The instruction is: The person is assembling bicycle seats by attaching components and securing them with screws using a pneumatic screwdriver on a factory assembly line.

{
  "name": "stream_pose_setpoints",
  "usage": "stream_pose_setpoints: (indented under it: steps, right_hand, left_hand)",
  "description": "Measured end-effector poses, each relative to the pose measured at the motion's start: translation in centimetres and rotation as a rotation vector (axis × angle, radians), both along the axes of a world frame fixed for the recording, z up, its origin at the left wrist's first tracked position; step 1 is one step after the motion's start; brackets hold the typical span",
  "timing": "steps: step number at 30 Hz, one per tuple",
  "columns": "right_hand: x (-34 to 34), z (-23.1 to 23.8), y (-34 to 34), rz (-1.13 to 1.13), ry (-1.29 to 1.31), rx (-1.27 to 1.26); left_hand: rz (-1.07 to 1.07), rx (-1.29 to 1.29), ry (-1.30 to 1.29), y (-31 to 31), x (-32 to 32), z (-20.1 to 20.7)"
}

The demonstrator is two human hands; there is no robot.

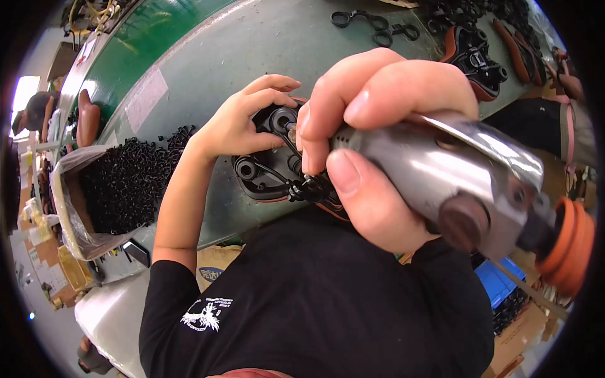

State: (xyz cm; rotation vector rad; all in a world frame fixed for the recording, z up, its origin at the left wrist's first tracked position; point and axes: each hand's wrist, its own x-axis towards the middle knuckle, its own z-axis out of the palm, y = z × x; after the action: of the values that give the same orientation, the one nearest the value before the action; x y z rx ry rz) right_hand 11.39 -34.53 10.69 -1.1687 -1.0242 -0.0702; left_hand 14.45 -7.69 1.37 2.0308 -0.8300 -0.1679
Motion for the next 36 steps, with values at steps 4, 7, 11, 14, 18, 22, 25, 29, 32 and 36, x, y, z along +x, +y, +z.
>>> stream_pose_setpoints:
  steps: [4, 7, 11, 14, 18, 22, 25, 29, 32, 36]
  right_hand:
    - [-0.1, -0.6, 1.2, -0.016, 0.105, -0.009]
    - [0.1, -0.8, 2.1, -0.044, 0.139, -0.081]
    - [-0.4, -0.6, 3.5, -0.073, 0.132, -0.213]
    - [0.1, -0.6, 4.6, -0.038, 0.075, -0.257]
    - [0.5, -2.2, 5.5, -0.011, 0.104, -0.166]
    - [0.5, -2.6, 6.6, -0.089, 0.162, -0.171]
    - [0.5, -2.9, 7.2, -0.062, 0.155, -0.218]
    - [1.2, -3.3, 7.7, -0.068, 0.219, -0.242]
    - [1.5, -3.2, 7.5, -0.079, 0.185, -0.272]
    - [1.5, -2.6, 6.0, -0.004, 0.078, -0.203]
  left_hand:
    - [-0.057, -0.122, 0.015, -0.2, 0.4, -1.6]
    - [-0.027, -0.191, -0.012, -0.4, 0.5, -2.8]
    - [0.064, -0.297, -0.035, -1.0, -0.3, -4.2]
    - [0.085, -0.294, 0.008, -0.5, -0.7, -4.1]
    - [0.093, -0.301, 0.007, -0.7, -0.6, -4.5]
    - [0.11, -0.265, 0.012, -0.3, -0.9, -4.8]
    - [0.108, -0.277, 0.014, -0.4, -1.1, -5.1]
    - [0.103, -0.261, 0.016, -0.4, -1.1, -5.2]
    - [0.104, -0.25, 0.011, -0.5, -0.9, -5.0]
    - [0.088, -0.341, -0.104, -0.6, -0.8, -5.5]
